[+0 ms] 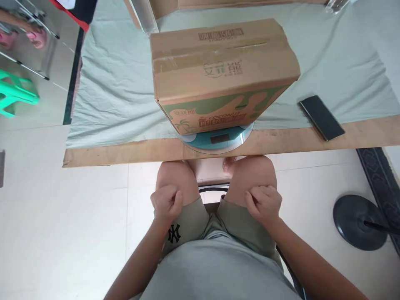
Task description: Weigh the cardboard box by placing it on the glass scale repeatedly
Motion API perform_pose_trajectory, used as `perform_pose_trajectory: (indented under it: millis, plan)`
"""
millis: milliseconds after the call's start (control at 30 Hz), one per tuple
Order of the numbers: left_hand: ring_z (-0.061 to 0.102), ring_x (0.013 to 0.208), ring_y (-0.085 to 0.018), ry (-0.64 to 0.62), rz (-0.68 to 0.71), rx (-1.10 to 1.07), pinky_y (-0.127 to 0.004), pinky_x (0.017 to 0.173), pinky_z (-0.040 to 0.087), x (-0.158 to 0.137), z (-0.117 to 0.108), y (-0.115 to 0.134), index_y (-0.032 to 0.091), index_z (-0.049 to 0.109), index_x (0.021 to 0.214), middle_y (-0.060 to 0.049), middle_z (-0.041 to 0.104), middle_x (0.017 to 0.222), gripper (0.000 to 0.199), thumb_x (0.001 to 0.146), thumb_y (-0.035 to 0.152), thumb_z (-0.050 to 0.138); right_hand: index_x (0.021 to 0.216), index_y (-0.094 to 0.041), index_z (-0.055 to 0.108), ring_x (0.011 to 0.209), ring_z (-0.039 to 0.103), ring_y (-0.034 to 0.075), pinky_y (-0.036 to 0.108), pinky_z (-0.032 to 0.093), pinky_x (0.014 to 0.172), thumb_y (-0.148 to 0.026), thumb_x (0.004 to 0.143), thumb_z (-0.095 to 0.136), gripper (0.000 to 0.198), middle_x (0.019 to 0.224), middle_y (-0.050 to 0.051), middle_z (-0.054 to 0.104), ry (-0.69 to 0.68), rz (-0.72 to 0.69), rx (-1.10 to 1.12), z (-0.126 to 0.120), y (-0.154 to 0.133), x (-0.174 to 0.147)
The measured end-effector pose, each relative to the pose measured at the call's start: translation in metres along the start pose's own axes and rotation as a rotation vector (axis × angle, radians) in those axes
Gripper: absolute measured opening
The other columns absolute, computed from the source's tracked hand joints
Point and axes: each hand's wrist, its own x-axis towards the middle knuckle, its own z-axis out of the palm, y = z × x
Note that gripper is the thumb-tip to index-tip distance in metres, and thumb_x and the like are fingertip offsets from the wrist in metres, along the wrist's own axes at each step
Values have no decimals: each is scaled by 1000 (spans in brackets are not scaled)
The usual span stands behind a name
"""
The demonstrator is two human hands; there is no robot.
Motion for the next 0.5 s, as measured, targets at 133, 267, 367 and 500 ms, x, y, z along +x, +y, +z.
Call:
perform_pose_trajectory:
  millis: [133,267,367,500]
  plan:
    - [29,43,-10,7,21,1,-29,47,21,-5,-4,0,19,26,56,3,29,48,38,87,18,48,85,-19,61,53,53,14,32,36,57,-12,86,61,7,62,-2,64,45,68,26,1,-3,-6]
    - [28,44,-10,15,19,-24,-29,47,21,-6,-3,-2,19,27,56,4,29,48,38,86,17,50,92,-19,67,61,62,12,31,38,60,-9,87,66,12,75,-1,73,29,62,43,3,-4,-6]
    - [28,44,-10,15,3,-65,-29,47,21,-7,-2,-1,19,27,56,4,28,48,37,85,17,51,90,-19,67,61,64,12,30,37,60,-9,88,69,10,74,-2,73,19,30,55,3,-5,-4]
    - [28,43,-9,-14,-59,-161,-30,45,20,-8,-7,-3,18,26,55,3,27,49,39,87,16,50,83,-19,68,58,66,12,30,39,56,-12,91,66,10,73,-1,74,0,56,138,-6,-6,0]
